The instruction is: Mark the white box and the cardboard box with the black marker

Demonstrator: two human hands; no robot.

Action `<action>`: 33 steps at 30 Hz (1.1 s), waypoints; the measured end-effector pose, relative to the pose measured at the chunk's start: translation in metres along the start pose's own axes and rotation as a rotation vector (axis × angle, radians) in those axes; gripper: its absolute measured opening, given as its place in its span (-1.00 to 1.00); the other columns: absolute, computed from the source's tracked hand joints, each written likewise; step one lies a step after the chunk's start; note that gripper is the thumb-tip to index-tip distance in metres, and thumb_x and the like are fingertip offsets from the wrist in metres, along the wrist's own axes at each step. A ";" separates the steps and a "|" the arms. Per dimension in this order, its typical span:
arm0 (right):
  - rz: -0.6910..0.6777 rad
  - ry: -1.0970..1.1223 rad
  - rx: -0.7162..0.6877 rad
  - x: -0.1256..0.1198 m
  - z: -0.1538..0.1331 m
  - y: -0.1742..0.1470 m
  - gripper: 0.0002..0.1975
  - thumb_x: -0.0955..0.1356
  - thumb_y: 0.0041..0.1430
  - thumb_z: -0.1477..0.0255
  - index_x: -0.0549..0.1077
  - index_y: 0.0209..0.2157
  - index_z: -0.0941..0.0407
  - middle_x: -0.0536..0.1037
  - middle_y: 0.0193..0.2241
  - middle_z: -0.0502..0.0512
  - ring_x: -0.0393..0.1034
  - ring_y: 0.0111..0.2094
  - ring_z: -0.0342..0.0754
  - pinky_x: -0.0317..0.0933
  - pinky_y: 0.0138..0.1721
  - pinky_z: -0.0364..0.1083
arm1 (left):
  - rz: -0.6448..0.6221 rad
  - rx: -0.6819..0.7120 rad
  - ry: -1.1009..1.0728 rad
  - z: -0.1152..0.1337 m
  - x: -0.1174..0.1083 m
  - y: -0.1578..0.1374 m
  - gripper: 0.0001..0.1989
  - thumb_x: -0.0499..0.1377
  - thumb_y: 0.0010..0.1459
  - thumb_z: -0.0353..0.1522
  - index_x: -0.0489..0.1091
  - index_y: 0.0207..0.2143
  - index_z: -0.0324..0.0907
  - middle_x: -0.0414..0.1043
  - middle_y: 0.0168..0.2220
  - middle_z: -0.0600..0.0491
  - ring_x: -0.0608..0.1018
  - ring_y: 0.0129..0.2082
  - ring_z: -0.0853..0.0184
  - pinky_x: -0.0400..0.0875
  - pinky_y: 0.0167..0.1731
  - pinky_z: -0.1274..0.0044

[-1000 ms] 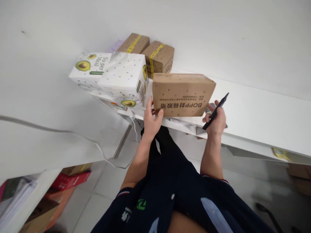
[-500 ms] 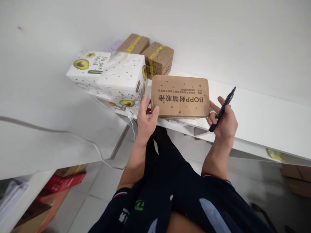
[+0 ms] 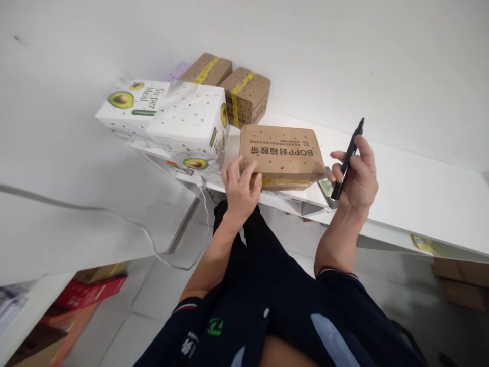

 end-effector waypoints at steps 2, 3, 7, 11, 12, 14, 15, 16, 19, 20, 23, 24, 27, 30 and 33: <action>-0.039 0.014 -0.016 0.007 -0.008 0.008 -0.70 0.30 0.19 0.11 0.47 -0.08 -0.17 0.61 -0.29 0.02 0.16 -0.63 -0.17 0.18 -0.60 -0.10 | -0.032 0.102 -0.024 0.013 0.006 0.003 -0.71 0.11 0.33 -0.23 0.52 -0.03 -0.14 0.46 0.05 -0.13 0.45 0.13 0.11 0.34 0.17 0.23; -0.067 0.033 -0.024 0.012 -0.010 0.014 -0.65 0.26 0.20 0.02 0.48 -0.08 -0.19 0.61 -0.25 0.04 0.20 -0.61 -0.16 0.19 -0.59 -0.09 | -0.060 0.139 -0.043 0.018 0.010 0.005 -0.71 0.10 0.33 -0.24 0.53 -0.03 -0.15 0.49 0.03 -0.12 0.45 0.14 0.11 0.35 0.17 0.25; -0.206 0.150 -0.045 0.033 -0.017 0.039 -0.31 0.07 0.11 -0.28 0.50 -0.04 -0.20 0.58 -0.05 0.05 0.34 -0.52 -0.20 0.15 -0.53 -0.11 | -0.165 0.166 -0.068 0.025 0.027 0.006 -0.63 0.09 0.34 -0.21 0.50 0.04 -0.19 0.51 0.07 -0.17 0.44 0.19 0.02 0.28 0.20 0.19; -0.283 0.174 0.020 0.061 -0.014 0.053 -0.46 0.20 0.15 -0.19 0.52 -0.14 -0.12 0.62 -0.18 -0.01 0.33 -0.53 -0.23 0.16 -0.54 -0.16 | -0.174 0.190 -0.006 0.022 0.037 0.002 -0.59 0.11 0.33 -0.17 0.48 0.09 -0.17 0.49 0.13 -0.20 0.44 0.20 -0.02 0.25 0.18 0.18; -0.280 0.166 0.034 0.068 -0.011 0.055 -0.58 0.30 0.14 -0.11 0.52 -0.21 -0.10 0.61 -0.32 -0.05 0.28 -0.57 -0.22 0.16 -0.56 -0.17 | -0.164 0.206 0.003 0.021 0.038 0.001 -0.60 0.11 0.33 -0.17 0.48 0.10 -0.17 0.49 0.14 -0.20 0.45 0.20 -0.01 0.25 0.18 0.19; -0.289 0.129 0.047 0.085 -0.003 0.057 -0.67 0.38 0.13 -0.02 0.48 -0.31 -0.06 0.47 -0.58 -0.12 0.19 -0.66 -0.22 0.15 -0.61 -0.19 | -0.143 0.230 0.017 0.020 0.039 0.000 -0.60 0.10 0.34 -0.19 0.48 0.11 -0.15 0.49 0.14 -0.19 0.46 0.19 0.02 0.25 0.17 0.22; -0.316 0.103 0.049 0.094 0.003 0.058 -0.64 0.36 0.15 -0.05 0.48 -0.30 -0.04 0.41 -0.64 -0.13 0.17 -0.68 -0.21 0.15 -0.62 -0.19 | -0.130 0.242 0.026 0.020 0.039 -0.001 -0.60 0.10 0.34 -0.19 0.47 0.11 -0.15 0.49 0.14 -0.18 0.47 0.19 0.03 0.25 0.17 0.23; -0.355 0.069 0.053 0.103 0.010 0.059 -0.58 0.32 0.18 -0.09 0.48 -0.28 -0.03 0.39 -0.65 -0.12 0.18 -0.69 -0.21 0.15 -0.63 -0.18 | -0.114 0.256 0.039 0.020 0.038 -0.001 -0.61 0.10 0.34 -0.19 0.47 0.11 -0.15 0.50 0.13 -0.17 0.47 0.18 0.04 0.26 0.17 0.24; -0.504 -0.037 0.120 0.127 0.033 0.058 -0.51 0.27 0.21 -0.10 0.51 -0.22 0.03 0.48 -0.54 -0.04 0.30 -0.62 -0.21 0.22 -0.56 -0.17 | -0.069 0.287 0.092 0.021 0.037 0.000 -0.62 0.10 0.34 -0.19 0.49 0.08 -0.15 0.53 0.09 -0.15 0.50 0.15 0.06 0.29 0.13 0.27; -0.549 -0.062 0.140 0.133 0.039 0.056 -0.55 0.31 0.20 -0.06 0.51 -0.24 0.04 0.51 -0.50 -0.03 0.32 -0.59 -0.22 0.23 -0.54 -0.18 | -0.072 0.283 0.098 0.021 0.038 0.000 -0.62 0.10 0.33 -0.19 0.50 0.08 -0.15 0.54 0.09 -0.14 0.51 0.14 0.06 0.30 0.13 0.27; -0.634 -0.189 0.111 0.141 0.050 0.046 -0.78 0.43 0.14 0.21 0.50 -0.26 0.04 0.51 -0.47 -0.07 0.30 -0.55 -0.24 0.22 -0.51 -0.20 | -0.126 0.234 0.072 0.019 0.042 -0.001 -0.60 0.09 0.33 -0.18 0.48 0.11 -0.14 0.51 0.12 -0.15 0.49 0.16 0.04 0.28 0.15 0.24; -0.638 -0.244 0.082 0.141 0.050 0.043 -0.84 0.44 0.12 0.29 0.49 -0.26 0.03 0.50 -0.47 -0.09 0.29 -0.54 -0.24 0.22 -0.50 -0.21 | -0.141 0.220 0.056 0.017 0.043 -0.002 -0.59 0.08 0.33 -0.18 0.47 0.13 -0.14 0.50 0.13 -0.16 0.48 0.17 0.03 0.27 0.16 0.23; -0.578 -0.351 0.033 0.137 0.049 0.037 -0.93 0.40 0.17 0.36 0.44 -0.31 0.02 0.46 -0.52 -0.12 0.27 -0.54 -0.24 0.20 -0.50 -0.22 | -0.126 0.214 0.017 0.013 0.047 -0.005 -0.61 0.10 0.32 -0.18 0.49 0.09 -0.14 0.52 0.09 -0.17 0.50 0.14 0.04 0.27 0.13 0.24; -0.488 -0.379 0.004 0.134 0.048 0.037 -0.86 0.37 0.24 0.31 0.39 -0.39 0.03 0.40 -0.57 -0.12 0.24 -0.55 -0.22 0.17 -0.50 -0.21 | -0.034 0.254 0.005 0.010 0.047 -0.007 -0.70 0.13 0.31 -0.22 0.54 -0.04 -0.15 0.58 -0.06 -0.13 0.56 0.03 0.11 0.28 0.07 0.29; -0.482 -0.420 -0.064 0.135 0.050 0.037 -0.85 0.39 0.21 0.34 0.41 -0.43 0.03 0.39 -0.56 -0.10 0.30 -0.49 -0.19 0.20 -0.46 -0.18 | -0.008 0.269 -0.011 0.008 0.048 -0.007 -0.73 0.13 0.31 -0.24 0.54 -0.08 -0.14 0.58 -0.09 -0.11 0.57 0.00 0.13 0.28 0.04 0.30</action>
Point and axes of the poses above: each hand's wrist, its own y-axis towards the middle knuckle, its own x-axis out of the palm, z = x × y, the point moved 4 cm from there along y, towards the middle knuckle
